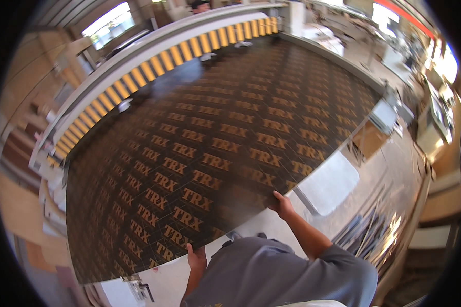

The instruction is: The person positions a large wood panel onto the guide of an industrial saw, monitors the cutting process, and then pulls the cut panel from the machine. They also move a thin wood strip from the top of the machine.

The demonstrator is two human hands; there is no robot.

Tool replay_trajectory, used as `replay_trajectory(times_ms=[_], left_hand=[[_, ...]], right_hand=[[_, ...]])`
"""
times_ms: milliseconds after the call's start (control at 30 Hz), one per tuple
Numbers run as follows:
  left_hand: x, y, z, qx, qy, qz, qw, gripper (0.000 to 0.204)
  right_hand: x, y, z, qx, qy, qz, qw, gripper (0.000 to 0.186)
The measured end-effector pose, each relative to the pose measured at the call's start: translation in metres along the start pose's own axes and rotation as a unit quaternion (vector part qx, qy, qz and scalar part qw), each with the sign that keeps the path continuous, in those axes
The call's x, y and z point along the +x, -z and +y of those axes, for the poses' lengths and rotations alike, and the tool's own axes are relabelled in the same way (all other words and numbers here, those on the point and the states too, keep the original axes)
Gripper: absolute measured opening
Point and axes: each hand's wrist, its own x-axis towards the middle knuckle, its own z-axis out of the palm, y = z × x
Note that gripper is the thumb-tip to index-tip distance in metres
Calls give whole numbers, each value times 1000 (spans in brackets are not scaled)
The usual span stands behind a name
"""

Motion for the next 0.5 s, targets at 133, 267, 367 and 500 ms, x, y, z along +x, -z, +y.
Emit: replay_trajectory(times_ms=[133,267,367,500], left_hand=[[-13,-11,1,19,-29,56,998,50],[-1,10,11,14,50,65,997,42],[-2,-1,12,-6,44,56,997,41],[6,3,13,22,0,77,997,37]], right_hand=[[-8,-9,-24,-45,-12,-58,997,55],[-8,-4,-26,-121,36,-45,991,41],[-1,1,-19,-120,54,-24,991,29],[-4,-6,-24,-119,54,-20,991,26]])
